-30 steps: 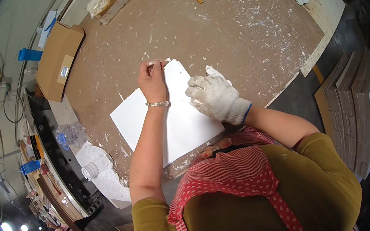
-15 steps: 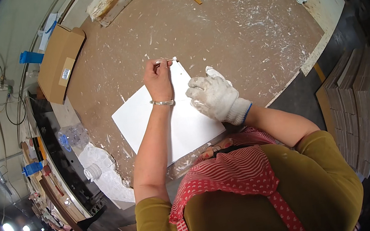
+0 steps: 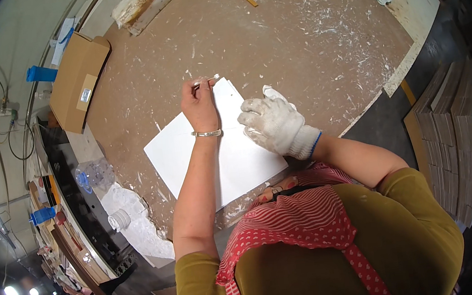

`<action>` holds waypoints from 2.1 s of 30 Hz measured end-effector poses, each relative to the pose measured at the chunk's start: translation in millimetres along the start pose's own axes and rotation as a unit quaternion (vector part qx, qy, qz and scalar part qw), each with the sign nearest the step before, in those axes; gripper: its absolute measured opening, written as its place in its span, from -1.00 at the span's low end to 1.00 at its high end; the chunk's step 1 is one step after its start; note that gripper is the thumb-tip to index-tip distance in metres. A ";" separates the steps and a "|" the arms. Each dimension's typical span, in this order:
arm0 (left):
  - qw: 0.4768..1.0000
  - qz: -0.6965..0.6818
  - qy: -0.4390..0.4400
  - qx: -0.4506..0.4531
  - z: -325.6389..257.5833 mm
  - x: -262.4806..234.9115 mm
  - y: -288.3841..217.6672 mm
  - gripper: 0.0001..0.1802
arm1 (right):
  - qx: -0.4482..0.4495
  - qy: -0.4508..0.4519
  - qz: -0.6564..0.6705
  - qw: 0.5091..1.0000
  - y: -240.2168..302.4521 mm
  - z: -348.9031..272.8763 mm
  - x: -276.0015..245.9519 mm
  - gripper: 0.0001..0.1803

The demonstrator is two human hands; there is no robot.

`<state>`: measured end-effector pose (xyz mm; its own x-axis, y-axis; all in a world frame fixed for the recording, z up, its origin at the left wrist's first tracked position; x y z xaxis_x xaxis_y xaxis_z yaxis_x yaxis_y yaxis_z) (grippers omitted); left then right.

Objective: The person wipes white panels with a cloth and touches up their edges using a cotton swab. The person then stacks and places the panels onto a pallet, removes a glove, and unfastens an apron.

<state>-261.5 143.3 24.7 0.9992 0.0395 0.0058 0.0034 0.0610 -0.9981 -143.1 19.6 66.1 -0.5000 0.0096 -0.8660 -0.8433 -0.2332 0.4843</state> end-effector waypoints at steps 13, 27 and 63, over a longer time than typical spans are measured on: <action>0.981 -0.018 -0.188 -0.035 -16.9 -126.9 -46.2 -0.92 | -0.017 -0.056 -0.004 0.998 5.7 -0.1 0.2 -0.75; 0.935 -0.112 -0.320 -0.100 -35.4 -283.4 -4.9 -0.89 | -0.040 -0.127 0.039 0.990 8.6 -3.4 4.9 -0.75; 0.954 0.006 -0.300 -0.025 -3.6 -246.2 9.2 -0.87 | -0.041 -0.144 0.051 0.987 5.8 -2.9 7.0 -0.76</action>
<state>-507.3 130.6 13.9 0.7964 0.6046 0.0141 0.0097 0.0105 -0.9999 -150.9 15.5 62.5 -0.6262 0.2557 -0.7365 -0.7732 -0.3251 0.5446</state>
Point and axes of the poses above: each hand's wrist, its own z-axis towards the middle knuckle, its own x-axis out of the palm, y = z × x, the point moved 5 cm from there along z, towards the middle knuckle, and after that the axes turned 6 degrees about -y, right-handed, at the moved point
